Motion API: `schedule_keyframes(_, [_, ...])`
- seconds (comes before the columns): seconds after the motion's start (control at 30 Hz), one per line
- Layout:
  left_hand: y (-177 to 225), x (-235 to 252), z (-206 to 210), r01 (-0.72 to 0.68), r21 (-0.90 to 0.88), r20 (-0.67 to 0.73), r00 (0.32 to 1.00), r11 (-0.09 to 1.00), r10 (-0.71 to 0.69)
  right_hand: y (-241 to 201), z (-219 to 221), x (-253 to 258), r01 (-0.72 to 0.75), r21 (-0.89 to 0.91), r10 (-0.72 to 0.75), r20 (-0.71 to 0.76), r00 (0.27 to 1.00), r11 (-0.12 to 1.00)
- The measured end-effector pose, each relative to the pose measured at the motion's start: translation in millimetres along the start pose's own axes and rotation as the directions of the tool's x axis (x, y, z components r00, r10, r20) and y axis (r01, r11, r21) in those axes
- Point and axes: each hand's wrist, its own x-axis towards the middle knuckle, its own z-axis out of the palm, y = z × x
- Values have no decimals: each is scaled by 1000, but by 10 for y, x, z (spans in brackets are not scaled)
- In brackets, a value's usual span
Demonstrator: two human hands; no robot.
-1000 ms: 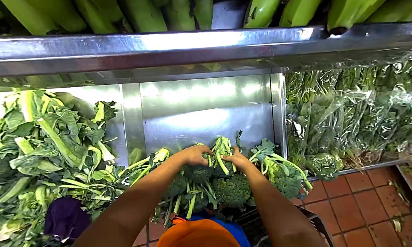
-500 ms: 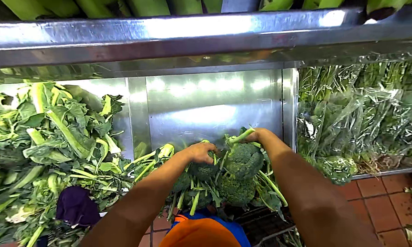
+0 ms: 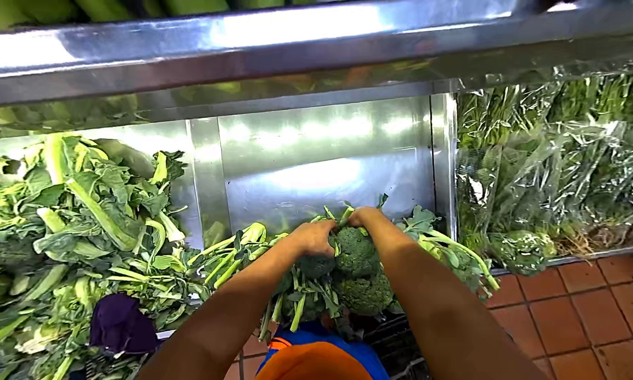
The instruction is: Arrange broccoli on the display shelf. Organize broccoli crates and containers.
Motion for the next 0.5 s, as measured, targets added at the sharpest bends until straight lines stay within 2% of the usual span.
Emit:
schedule_keyframes(0.07, [-50, -12, 7, -15, 12, 15, 1000, 1000, 15, 31, 101, 50, 55, 22, -55, -1, 998, 998])
schedule_keyframes(0.13, [-108, -97, -67, -34, -59, 14, 999, 998, 35, 193, 86, 32, 194, 149, -191, -34, 981, 970])
schedule_keyframes(0.17, [-111, -181, -108, -23, -110, 0, 1000, 994, 23, 301, 82, -51, 243, 276, -223, -101, 970, 930])
schedule_keyframes(0.23, [-14, -420, -178, 8, -150, -93, 995, 989, -22, 551, 215, -279, 346, 518, -157, -374, 914, 782])
schedule_keyframes(0.3, [102, -613, -177, -3, -88, -258, 966, 996, -20, 834, 502, -619, 513, 564, -44, -644, 764, 647])
schedule_keyframes(0.33, [177, -712, -145, -33, -57, -345, 939, 998, 12, 964, 756, -806, 590, 521, 12, -756, 655, 616])
schedule_keyframes(0.37, [276, -822, -95, -83, -44, -421, 905, 996, 57, 1082, 1080, -980, 634, 472, 67, -830, 554, 613])
schedule_keyframes(0.4, [393, -934, -25, -142, -47, -481, 871, 989, 103, 1186, 1455, -1129, 645, 457, 112, -858, 501, 613])
schedule_keyframes(0.43, [519, -1007, 73, -215, -64, -519, 841, 974, 151, 1283, 1867, -1243, 637, 482, 148, -851, 505, 601])
schedule_keyframes(0.47, [673, -1010, 207, -293, -108, -519, 831, 950, 197, 1418, 2299, -1329, 614, 533, 174, -820, 546, 583])
schedule_keyframes(0.5, [844, -993, 394, -352, -175, -484, 844, 920, 231, 1576, 2765, -1422, 578, 602, 187, -764, 618, 551])
